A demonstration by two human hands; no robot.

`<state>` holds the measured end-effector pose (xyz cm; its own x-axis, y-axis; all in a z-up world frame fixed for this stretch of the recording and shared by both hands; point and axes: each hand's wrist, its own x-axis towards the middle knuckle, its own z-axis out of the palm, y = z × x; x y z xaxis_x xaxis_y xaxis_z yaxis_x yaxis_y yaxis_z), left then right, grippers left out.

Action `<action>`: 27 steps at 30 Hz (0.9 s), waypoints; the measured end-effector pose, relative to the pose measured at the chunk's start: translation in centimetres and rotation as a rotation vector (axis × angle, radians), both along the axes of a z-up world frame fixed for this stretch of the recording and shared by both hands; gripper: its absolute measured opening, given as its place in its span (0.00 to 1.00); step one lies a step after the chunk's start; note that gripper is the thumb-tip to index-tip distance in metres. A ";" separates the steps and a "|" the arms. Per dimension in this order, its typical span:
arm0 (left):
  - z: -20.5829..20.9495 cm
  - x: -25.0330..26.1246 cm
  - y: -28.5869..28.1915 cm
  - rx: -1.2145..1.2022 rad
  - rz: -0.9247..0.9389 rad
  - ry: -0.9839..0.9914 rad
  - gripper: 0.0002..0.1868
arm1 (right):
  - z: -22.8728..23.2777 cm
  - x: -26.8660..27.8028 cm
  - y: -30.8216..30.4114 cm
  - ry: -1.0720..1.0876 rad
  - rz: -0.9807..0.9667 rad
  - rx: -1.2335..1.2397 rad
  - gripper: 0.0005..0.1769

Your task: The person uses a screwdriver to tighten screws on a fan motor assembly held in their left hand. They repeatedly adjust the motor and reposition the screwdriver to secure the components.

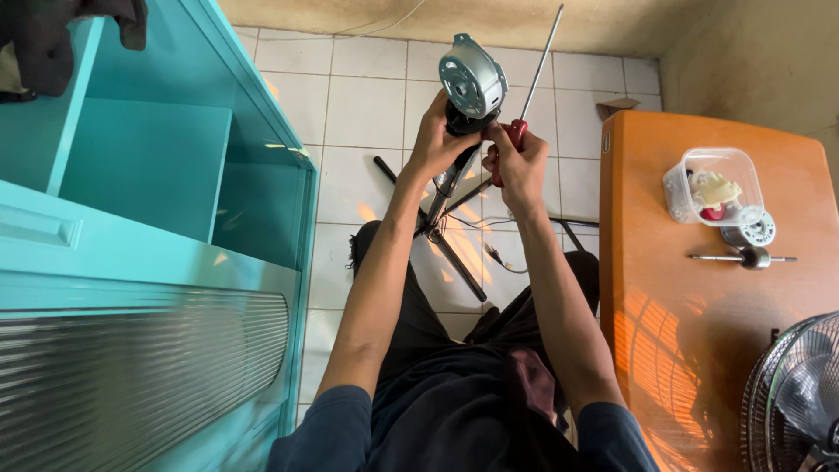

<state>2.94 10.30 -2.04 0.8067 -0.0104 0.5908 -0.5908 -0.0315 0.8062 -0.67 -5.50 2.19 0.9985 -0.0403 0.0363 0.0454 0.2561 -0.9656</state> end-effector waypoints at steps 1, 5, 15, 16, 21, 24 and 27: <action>-0.2 0.0 -0.2 0.005 0.015 -0.029 0.31 | 0.2 -0.2 -0.1 -0.019 0.009 -0.017 0.11; -0.4 -0.6 -0.4 0.020 0.016 0.003 0.26 | 0.7 -0.9 -0.4 -0.099 -0.037 -0.111 0.11; 0.6 -1.2 0.5 0.109 0.087 0.063 0.29 | -0.2 -1.7 0.8 -0.460 -0.394 -0.690 0.10; 0.6 -1.2 0.5 0.107 0.079 0.069 0.30 | -0.3 -1.5 0.8 -0.452 -0.380 -0.675 0.10; 0.3 -1.1 0.8 0.111 0.074 0.005 0.29 | -1.1 0.1 0.3 -0.505 -0.331 -0.727 0.14; 0.2 -1.1 0.9 0.123 0.083 -0.020 0.29 | -1.9 1.0 0.2 -0.509 -0.305 -0.716 0.15; 0.0 -1.1 1.0 0.158 0.129 -0.012 0.27 | -2.6 1.3 0.7 -0.495 -0.317 -0.704 0.15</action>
